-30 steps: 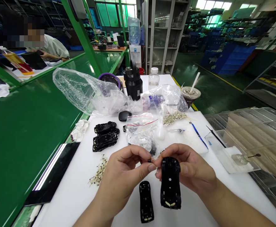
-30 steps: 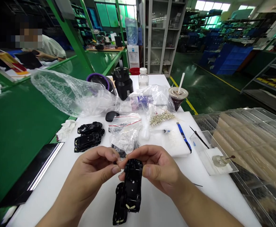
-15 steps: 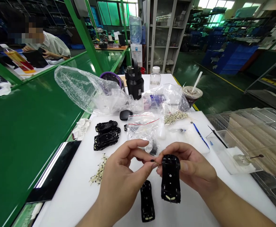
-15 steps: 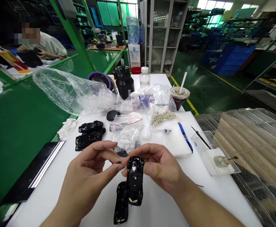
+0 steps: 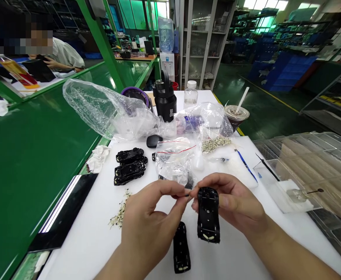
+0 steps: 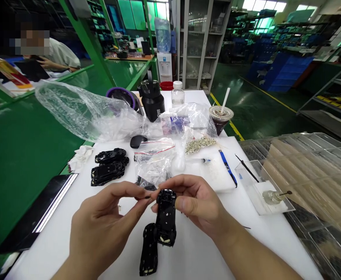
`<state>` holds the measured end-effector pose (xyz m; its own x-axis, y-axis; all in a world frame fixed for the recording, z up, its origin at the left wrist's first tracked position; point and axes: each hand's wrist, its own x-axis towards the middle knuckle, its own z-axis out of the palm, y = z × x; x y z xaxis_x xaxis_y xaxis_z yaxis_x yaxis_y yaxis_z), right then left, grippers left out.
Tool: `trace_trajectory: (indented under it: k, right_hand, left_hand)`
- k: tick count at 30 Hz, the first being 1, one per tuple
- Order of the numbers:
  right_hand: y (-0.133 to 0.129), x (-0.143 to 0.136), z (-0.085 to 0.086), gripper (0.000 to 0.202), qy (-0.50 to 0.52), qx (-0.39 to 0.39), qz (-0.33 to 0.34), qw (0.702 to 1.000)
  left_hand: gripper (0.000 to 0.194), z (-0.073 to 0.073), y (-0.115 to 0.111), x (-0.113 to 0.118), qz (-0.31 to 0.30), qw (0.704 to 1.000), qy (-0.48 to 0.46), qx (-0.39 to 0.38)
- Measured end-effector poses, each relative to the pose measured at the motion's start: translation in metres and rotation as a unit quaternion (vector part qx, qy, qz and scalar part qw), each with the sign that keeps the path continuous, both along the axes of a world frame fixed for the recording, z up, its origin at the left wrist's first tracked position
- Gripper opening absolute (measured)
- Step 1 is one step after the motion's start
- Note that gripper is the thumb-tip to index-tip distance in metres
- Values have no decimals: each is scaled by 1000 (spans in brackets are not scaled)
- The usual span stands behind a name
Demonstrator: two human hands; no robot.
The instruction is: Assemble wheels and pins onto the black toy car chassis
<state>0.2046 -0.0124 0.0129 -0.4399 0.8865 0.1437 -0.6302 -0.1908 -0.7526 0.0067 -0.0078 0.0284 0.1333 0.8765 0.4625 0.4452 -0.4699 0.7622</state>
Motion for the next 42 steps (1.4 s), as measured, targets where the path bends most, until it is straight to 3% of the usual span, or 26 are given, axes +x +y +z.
trace_trajectory:
  k: [7, 21, 27, 31, 36, 42]
  right_hand:
    - [0, 3, 0, 24, 11, -13, 24, 1000]
    - [-1, 3, 0, 25, 11, -15, 22, 1000]
    - [-1, 3, 0, 26, 3, -18, 19, 1000]
    - [1, 2, 1, 24, 9, -20, 14, 1000]
    - [2, 1, 2, 24, 25, -23, 18, 999]
    - [0, 3, 2, 24, 18, -37, 14, 999]
  left_hand:
    - [33, -4, -5, -2, -31, 996, -69, -43]
    - [31, -3, -8, -2, -21, 987, -129, -94]
    - [35, -3, -6, -1, -44, 995, -77, -37]
    - [21, 4, 1, 0, -72, 997, -6, 6]
    - [12, 9, 6, -1, -110, 988, -37, -103]
    - [2, 6, 7, -5, -100, 970, -93, -200]
